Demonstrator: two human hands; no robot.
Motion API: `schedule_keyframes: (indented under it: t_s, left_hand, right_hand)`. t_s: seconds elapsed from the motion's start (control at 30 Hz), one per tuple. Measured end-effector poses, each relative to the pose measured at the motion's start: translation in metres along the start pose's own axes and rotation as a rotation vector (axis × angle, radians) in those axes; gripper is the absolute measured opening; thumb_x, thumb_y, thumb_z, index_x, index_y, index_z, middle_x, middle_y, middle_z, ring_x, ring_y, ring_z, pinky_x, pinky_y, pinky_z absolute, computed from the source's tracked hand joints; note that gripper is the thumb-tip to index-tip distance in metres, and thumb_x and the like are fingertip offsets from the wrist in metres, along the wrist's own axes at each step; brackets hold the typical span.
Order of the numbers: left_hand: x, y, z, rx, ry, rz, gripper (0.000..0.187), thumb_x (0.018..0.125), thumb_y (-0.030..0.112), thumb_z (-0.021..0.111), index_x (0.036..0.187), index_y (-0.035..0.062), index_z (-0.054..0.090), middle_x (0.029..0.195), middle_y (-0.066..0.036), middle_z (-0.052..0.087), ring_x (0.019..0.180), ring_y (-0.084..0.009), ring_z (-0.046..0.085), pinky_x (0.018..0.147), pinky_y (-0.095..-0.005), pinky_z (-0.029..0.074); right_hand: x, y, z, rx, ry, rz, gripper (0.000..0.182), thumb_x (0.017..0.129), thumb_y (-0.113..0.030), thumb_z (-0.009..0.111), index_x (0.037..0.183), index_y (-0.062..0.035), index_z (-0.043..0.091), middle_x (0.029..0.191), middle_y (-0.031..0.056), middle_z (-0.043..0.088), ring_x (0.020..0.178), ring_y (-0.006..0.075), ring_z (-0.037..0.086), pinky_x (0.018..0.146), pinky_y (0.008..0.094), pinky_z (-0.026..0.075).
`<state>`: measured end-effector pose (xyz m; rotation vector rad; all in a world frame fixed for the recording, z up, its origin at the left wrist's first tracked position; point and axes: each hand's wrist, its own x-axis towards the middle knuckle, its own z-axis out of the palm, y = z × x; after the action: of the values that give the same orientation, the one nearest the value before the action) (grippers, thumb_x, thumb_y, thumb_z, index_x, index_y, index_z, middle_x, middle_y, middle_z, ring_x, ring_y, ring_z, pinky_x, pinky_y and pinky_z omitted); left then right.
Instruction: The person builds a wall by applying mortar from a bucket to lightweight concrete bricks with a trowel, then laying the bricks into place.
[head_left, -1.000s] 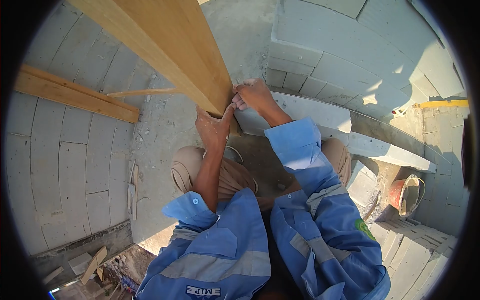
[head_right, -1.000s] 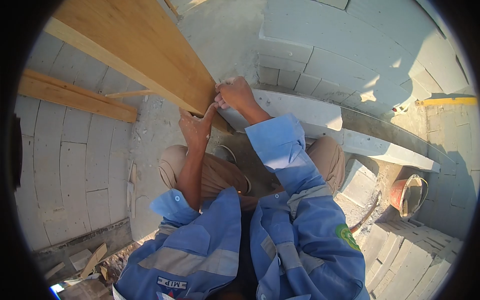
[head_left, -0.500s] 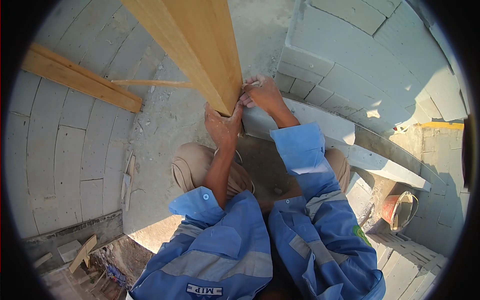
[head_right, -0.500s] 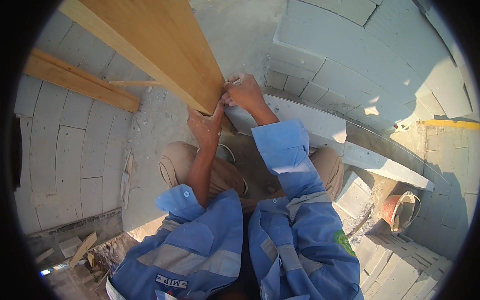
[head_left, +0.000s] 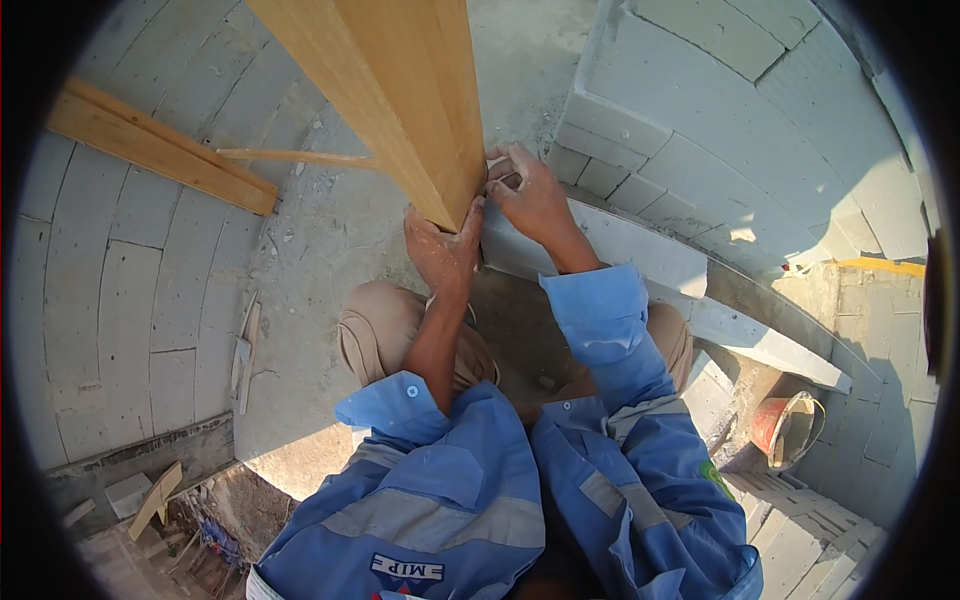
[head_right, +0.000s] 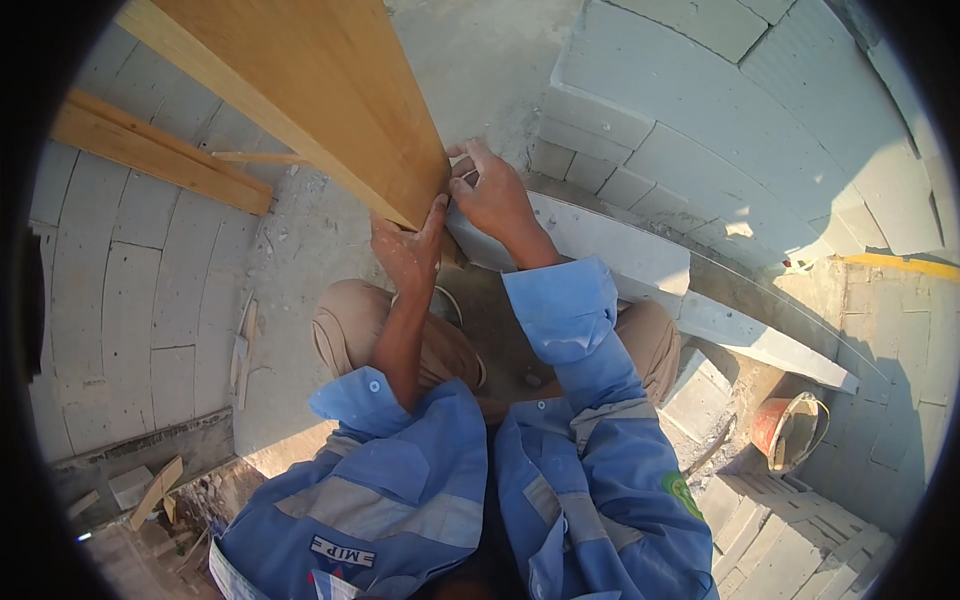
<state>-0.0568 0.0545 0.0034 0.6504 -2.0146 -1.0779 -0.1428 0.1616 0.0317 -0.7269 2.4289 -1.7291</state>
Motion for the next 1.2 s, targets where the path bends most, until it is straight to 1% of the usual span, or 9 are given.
schedule_keyframes:
  t_s: [0.23, 0.33, 0.5, 0.63, 0.7, 0.83, 0.9, 1.0, 1.2]
  left_hand:
    - [0.000, 0.001, 0.000, -0.070, -0.001, -0.036, 0.055, 0.069, 0.028, 0.085, 0.103, -0.0038, 0.056, 0.097, -0.022, 0.060, 0.091, -0.0384, 0.060, 0.082, -0.0450, 0.046]
    - [0.000, 0.005, -0.001, -0.095, -0.006, -0.045, 0.054, 0.069, 0.028, 0.085, 0.103, -0.0041, 0.057, 0.096, -0.021, 0.060, 0.091, -0.0385, 0.059, 0.081, -0.0452, 0.046]
    - [0.001, 0.002, -0.001, -0.069, -0.011, -0.030, 0.054, 0.070, 0.028, 0.085, 0.102, -0.0045, 0.057, 0.095, -0.021, 0.058, 0.091, -0.0380, 0.059, 0.081, -0.0455, 0.045]
    - [0.000, 0.001, 0.000, -0.079, -0.013, -0.039, 0.054, 0.070, 0.028, 0.084, 0.102, -0.0045, 0.057, 0.096, -0.021, 0.058, 0.091, -0.0377, 0.058, 0.081, -0.0455, 0.045]
    - [0.000, 0.001, 0.000, -0.068, -0.013, -0.031, 0.053, 0.070, 0.028, 0.084, 0.102, -0.0045, 0.057, 0.096, -0.021, 0.057, 0.092, -0.0377, 0.058, 0.081, -0.0454, 0.045]
    - [-0.001, 0.003, 0.000, -0.118, -0.014, -0.021, 0.052, 0.071, 0.026, 0.084, 0.102, -0.0053, 0.057, 0.096, -0.021, 0.058, 0.090, -0.0374, 0.058, 0.081, -0.0451, 0.045]
    - [0.000, 0.002, 0.001, -0.114, -0.002, -0.017, 0.052, 0.071, 0.025, 0.084, 0.102, -0.0055, 0.057, 0.096, -0.021, 0.058, 0.090, -0.0371, 0.058, 0.081, -0.0450, 0.045]
    - [-0.001, 0.002, 0.002, -0.151, -0.002, -0.027, 0.052, 0.070, 0.024, 0.085, 0.102, -0.0057, 0.057, 0.096, -0.021, 0.059, 0.090, -0.0370, 0.058, 0.081, -0.0451, 0.045]
    - [0.000, -0.002, 0.004, -0.153, 0.019, -0.017, 0.052, 0.070, 0.024, 0.085, 0.102, -0.0054, 0.057, 0.096, -0.021, 0.058, 0.090, -0.0375, 0.058, 0.081, -0.0451, 0.045]
  right_hand:
    - [0.001, 0.002, -0.005, -0.031, -0.061, -0.034, 0.031, 0.083, -0.006, 0.064, 0.114, -0.0057, 0.058, 0.091, 0.0137, 0.069, 0.088, 0.0302, 0.067, 0.076, 0.0391, 0.051]
    - [0.005, 0.007, -0.007, -0.144, -0.023, -0.145, 0.033, 0.082, -0.009, 0.067, 0.115, -0.0070, 0.060, 0.093, 0.0119, 0.068, 0.087, 0.0309, 0.066, 0.075, 0.0397, 0.051]
    - [0.010, 0.011, -0.009, -0.342, -0.003, -0.235, 0.031, 0.081, -0.017, 0.071, 0.111, -0.0075, 0.067, 0.095, 0.0112, 0.067, 0.085, 0.0311, 0.064, 0.075, 0.0402, 0.050]
    - [0.013, 0.010, -0.013, -0.360, -0.027, -0.234, 0.030, 0.081, -0.019, 0.071, 0.109, -0.0068, 0.069, 0.097, 0.0118, 0.068, 0.086, 0.0311, 0.064, 0.076, 0.0400, 0.050]
    - [0.015, 0.008, -0.015, -0.247, -0.061, -0.153, 0.028, 0.082, -0.014, 0.071, 0.107, -0.0018, 0.069, 0.094, 0.0123, 0.069, 0.083, 0.0267, 0.068, 0.075, 0.0336, 0.051]
    - [0.020, 0.019, -0.014, -0.045, -0.094, -0.088, 0.031, 0.082, -0.014, 0.072, 0.110, 0.0005, 0.068, 0.092, 0.0102, 0.070, 0.081, 0.0211, 0.067, 0.075, 0.0322, 0.051]
    - [0.024, 0.021, -0.017, 0.095, -0.200, -0.057, 0.030, 0.082, -0.012, 0.073, 0.108, 0.0022, 0.069, 0.090, 0.0088, 0.070, 0.080, 0.0150, 0.064, 0.075, 0.0303, 0.051]
    - [0.033, 0.025, -0.020, 0.115, -0.281, 0.017, 0.027, 0.082, -0.010, 0.073, 0.105, 0.0025, 0.070, 0.088, 0.0079, 0.070, 0.080, 0.0125, 0.063, 0.074, 0.0286, 0.051]
    - [0.049, 0.025, -0.026, 0.270, -0.435, 0.096, 0.022, 0.082, -0.008, 0.074, 0.101, 0.0019, 0.070, 0.087, 0.0060, 0.070, 0.077, 0.0127, 0.063, 0.070, 0.0276, 0.051]
